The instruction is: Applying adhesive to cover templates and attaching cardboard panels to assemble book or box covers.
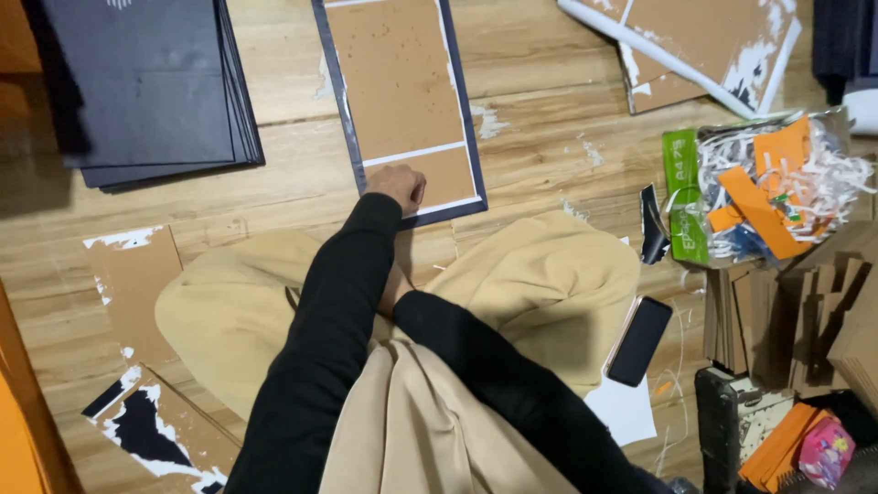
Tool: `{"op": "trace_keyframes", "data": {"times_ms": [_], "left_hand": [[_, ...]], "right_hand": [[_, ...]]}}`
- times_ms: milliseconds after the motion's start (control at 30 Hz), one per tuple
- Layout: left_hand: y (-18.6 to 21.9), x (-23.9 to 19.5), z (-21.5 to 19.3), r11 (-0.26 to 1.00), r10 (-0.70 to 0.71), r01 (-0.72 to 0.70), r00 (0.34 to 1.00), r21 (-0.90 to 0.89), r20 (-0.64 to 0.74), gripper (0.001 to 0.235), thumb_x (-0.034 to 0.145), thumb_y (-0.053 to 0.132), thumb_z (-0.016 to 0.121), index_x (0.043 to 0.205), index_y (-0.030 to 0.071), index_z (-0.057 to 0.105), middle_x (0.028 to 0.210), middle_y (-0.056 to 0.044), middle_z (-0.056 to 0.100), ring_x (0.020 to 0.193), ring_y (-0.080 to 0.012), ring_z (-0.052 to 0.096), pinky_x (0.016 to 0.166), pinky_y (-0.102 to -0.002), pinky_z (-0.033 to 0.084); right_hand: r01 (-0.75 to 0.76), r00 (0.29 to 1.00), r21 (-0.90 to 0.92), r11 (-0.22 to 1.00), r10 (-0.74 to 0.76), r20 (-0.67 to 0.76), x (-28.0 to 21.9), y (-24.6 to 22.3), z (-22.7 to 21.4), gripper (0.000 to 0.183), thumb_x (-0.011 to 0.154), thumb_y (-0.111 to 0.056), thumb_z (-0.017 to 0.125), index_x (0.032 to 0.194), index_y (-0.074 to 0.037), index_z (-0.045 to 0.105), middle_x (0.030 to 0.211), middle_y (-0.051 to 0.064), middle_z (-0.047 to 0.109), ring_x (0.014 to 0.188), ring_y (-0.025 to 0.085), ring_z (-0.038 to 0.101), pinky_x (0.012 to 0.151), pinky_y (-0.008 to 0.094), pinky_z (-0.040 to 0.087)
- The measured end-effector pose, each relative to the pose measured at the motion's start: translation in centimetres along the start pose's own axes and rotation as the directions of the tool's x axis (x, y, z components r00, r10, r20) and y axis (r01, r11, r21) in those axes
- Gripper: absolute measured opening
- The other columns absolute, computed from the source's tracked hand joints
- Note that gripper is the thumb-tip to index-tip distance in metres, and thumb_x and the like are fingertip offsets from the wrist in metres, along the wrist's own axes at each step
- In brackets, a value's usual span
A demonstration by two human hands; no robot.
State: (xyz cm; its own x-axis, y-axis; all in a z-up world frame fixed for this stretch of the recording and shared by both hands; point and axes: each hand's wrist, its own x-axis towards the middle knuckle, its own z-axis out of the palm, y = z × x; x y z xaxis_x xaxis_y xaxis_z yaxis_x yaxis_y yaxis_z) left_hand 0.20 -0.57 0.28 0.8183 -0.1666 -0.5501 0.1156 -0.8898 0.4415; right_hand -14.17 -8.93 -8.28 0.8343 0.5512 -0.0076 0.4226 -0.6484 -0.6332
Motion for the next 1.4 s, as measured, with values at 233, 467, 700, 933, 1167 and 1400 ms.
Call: {"op": "trace_keyframes", "data": {"times_ms": [233, 467, 700, 933, 1167, 1400], "left_hand": [[0.6, -0.6, -1.0, 0.995, -0.058, 0.057, 0.998, -0.076, -0.011, 0.014, 0.072, 0.01, 0.068, 0.07, 0.021, 0.059, 0.072, 0.002, 0.06, 0.082, -0.021, 0.063, 0.074, -0.035, 0.049], [1.5, -2.3, -1.8, 0.995, -0.09, 0.089, 0.996, -0.043, -0.013, 0.012, 0.073, 0.012, 0.067, 0.071, 0.021, 0.059, 0.075, 0.001, 0.06, 0.084, -0.0202, 0.061, 0.074, -0.035, 0.049], [1.6, -3.4, -0.6, 0.997, -0.073, 0.077, 0.989, 0.027, -0.125, 0.01, 0.079, 0.016, 0.062, 0.077, 0.021, 0.054, 0.083, 0.003, 0.049, 0.091, -0.0183, 0.049, 0.076, -0.032, 0.043], [0.8, -7.3, 1.0, 0.981, -0.175, 0.087, 0.781, -0.174, -0.6, 0.038, 0.072, 0.017, 0.069, 0.105, 0.017, 0.051, 0.1, -0.007, 0.044, 0.102, -0.0319, 0.044, 0.082, -0.045, 0.042], [-7.8, -1.5, 4.4, 0.39, -0.767, 0.257, 0.622, -0.884, -0.158, 0.054, 0.079, 0.044, 0.06, 0.121, 0.014, 0.043, 0.105, -0.005, 0.058, 0.104, -0.0243, 0.055, 0.088, -0.039, 0.045], [-3.6, -5.6, -3.3, 0.597, -0.68, 0.141, 0.611, -0.79, -0.405, 0.042, 0.082, 0.034, 0.062, 0.121, 0.023, 0.052, 0.106, -0.011, 0.061, 0.105, -0.0308, 0.055, 0.093, -0.041, 0.042]], "right_hand": [[0.063, 0.979, -0.502, 0.863, -0.15, -0.135, 2.2, 7.9, -8.6, 0.025, 0.073, -0.016, 0.058, 0.097, -0.013, 0.051, 0.08, 0.003, 0.046, 0.076, 0.023, 0.052, 0.068, 0.035, 0.045], [-0.309, 0.924, -0.252, 0.917, 0.226, -0.31, 2.0, 6.3, -16.1, 0.034, 0.073, -0.017, 0.061, 0.105, -0.015, 0.048, 0.087, 0.004, 0.046, 0.084, 0.025, 0.054, 0.076, 0.035, 0.047], [-0.613, 0.752, -0.098, 0.784, 0.54, -0.377, 1.9, 10.1, -18.0, 0.035, 0.069, -0.015, 0.065, 0.1, -0.018, 0.048, 0.093, 0.004, 0.051, 0.09, 0.027, 0.057, 0.077, 0.04, 0.048], [-0.651, 0.715, -0.253, 0.716, 0.468, -0.519, 3.0, 8.9, -19.5, 0.057, 0.073, -0.027, 0.073, 0.118, -0.007, 0.044, 0.114, 0.022, 0.042, 0.107, 0.041, 0.042, 0.09, 0.05, 0.037], [-0.348, 0.912, -0.072, 0.935, 0.321, -0.254, 2.9, 7.7, -17.0, 0.023, 0.083, -0.011, 0.055, 0.105, -0.006, 0.053, 0.092, 0.008, 0.048, 0.091, 0.028, 0.052, 0.082, 0.036, 0.043], [-0.343, 0.935, 0.009, 0.939, 0.341, 0.101, 2.5, 8.9, -16.5, 0.019, 0.086, -0.028, 0.053, 0.098, -0.017, 0.064, 0.089, 0.004, 0.063, 0.091, 0.023, 0.061, 0.078, 0.034, 0.048]]}}
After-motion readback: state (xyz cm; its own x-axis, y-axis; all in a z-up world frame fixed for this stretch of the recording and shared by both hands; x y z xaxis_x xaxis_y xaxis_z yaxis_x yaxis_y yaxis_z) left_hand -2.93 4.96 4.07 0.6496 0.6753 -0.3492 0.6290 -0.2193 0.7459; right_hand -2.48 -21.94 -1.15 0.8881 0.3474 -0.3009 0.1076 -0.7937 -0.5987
